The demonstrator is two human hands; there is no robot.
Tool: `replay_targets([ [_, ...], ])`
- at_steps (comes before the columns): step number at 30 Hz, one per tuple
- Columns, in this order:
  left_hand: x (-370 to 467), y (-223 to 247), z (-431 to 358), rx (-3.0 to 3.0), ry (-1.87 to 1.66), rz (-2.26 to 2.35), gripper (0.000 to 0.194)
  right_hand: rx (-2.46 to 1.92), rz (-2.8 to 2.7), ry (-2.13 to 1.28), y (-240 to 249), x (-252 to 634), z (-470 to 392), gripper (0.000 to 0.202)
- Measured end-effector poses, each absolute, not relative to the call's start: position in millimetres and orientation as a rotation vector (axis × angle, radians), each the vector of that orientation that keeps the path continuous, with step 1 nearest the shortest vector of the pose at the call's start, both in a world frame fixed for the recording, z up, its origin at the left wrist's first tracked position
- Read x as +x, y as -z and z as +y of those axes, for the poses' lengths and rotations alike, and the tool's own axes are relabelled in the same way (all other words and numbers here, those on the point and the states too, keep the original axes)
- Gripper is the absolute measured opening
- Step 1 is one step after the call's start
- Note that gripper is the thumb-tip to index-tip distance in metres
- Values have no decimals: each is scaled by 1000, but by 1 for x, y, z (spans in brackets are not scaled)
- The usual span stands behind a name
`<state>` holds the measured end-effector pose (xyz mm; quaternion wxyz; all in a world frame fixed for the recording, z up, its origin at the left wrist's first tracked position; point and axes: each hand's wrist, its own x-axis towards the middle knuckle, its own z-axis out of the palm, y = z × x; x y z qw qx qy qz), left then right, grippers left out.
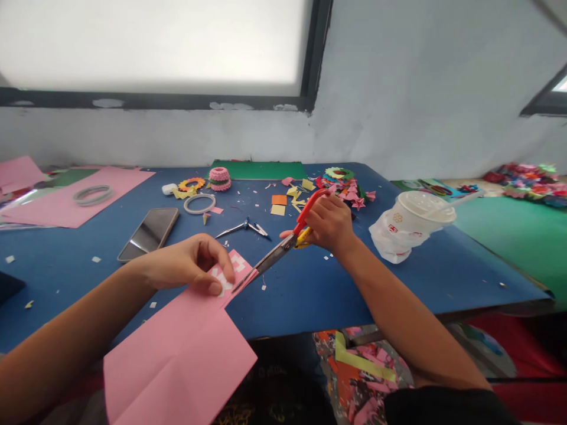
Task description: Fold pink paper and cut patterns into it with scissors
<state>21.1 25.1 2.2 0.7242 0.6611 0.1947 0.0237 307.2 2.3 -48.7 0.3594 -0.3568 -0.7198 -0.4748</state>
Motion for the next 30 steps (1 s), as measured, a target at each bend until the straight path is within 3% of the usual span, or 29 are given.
replay_targets([
  [30,20,1,27,1467,0,462,18,-1163,-1910,1177,53,306,2,53],
])
